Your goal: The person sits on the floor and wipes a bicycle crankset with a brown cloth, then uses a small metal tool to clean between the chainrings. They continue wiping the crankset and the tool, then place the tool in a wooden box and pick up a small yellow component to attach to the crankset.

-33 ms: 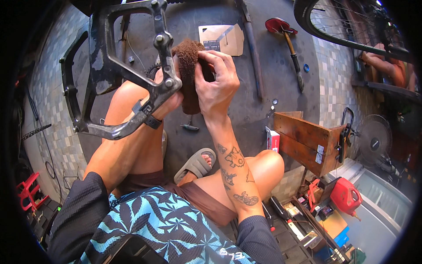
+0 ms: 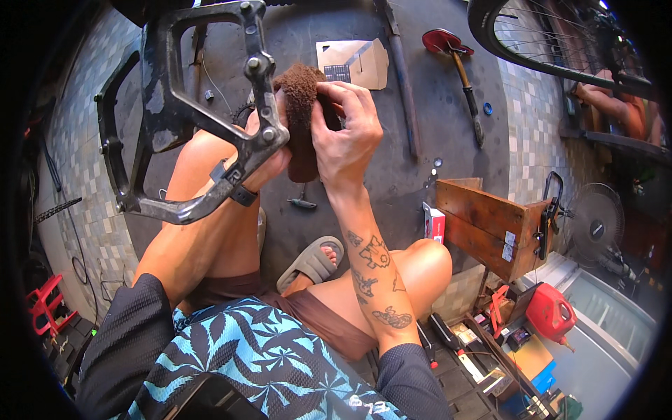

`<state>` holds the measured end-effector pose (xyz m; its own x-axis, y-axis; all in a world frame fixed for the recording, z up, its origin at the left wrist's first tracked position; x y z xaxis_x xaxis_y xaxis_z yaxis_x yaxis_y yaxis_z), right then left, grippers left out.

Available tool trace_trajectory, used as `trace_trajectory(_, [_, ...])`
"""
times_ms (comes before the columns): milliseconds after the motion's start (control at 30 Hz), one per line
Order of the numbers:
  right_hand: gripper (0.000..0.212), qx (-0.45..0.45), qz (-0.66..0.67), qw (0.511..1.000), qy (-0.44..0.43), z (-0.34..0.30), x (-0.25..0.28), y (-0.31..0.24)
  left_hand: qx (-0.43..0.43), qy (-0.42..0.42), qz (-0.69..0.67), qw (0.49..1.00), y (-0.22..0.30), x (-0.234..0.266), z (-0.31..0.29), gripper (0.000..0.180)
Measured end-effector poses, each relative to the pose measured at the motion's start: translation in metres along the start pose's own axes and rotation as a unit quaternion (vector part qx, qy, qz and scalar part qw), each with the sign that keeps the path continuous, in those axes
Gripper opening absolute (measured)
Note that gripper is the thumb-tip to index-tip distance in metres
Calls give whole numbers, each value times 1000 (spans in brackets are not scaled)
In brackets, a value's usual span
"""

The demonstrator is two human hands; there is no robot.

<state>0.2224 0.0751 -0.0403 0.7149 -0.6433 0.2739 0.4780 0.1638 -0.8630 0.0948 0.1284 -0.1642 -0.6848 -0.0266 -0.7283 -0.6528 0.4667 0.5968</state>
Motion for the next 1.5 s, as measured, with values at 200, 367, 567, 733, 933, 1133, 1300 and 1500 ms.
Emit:
trace_trajectory(200, [12, -177, 106, 978, -10, 13, 11, 21, 39, -105, -37, 993, -2, -7, 12, 28])
trace_trajectory(367, [13, -105, 72, 992, 14, 24, 24, 6, 91, -97, -48, 990, -13, -4, 10, 28])
trace_trajectory(567, [17, 13, -40, 999, 13, 17, 20, -4, 116, -85, -17, 989, -20, -13, 5, 28])
trace_trajectory(733, [21, 10, -10, 999, -33, 13, -1, 7, -91, -152, 206, 962, 15, -26, 2, 27])
trace_trajectory(933, [20, 7, 21, 1000, -22, 13, -3, 6, -11, -41, 41, 998, 4, -6, 10, 29])
trace_trajectory(1133, [20, 22, 43, 999, -4, 16, -1, 4, 26, -71, 3, 997, 2, -10, 8, 29])
trace_trajectory(1300, [22, 68, -14, 997, -28, 14, -3, -8, 27, -59, 16, 998, 0, -12, 8, 30])
trace_trajectory(1500, [18, 43, 40, 998, -12, 16, -1, -5, 45, -91, -28, 994, 9, -14, 9, 31])
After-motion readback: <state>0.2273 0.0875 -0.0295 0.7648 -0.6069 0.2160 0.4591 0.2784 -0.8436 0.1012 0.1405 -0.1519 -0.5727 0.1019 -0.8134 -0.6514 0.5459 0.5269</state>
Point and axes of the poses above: each hand's wrist, its own z-axis towards the middle knuckle, its own x-axis out of the back of the hand, y = z × x, the point moved 9 cm from there along z, towards the middle knuckle, and after that the axes turned 2 degrees about -x, right-handed, at the moved point
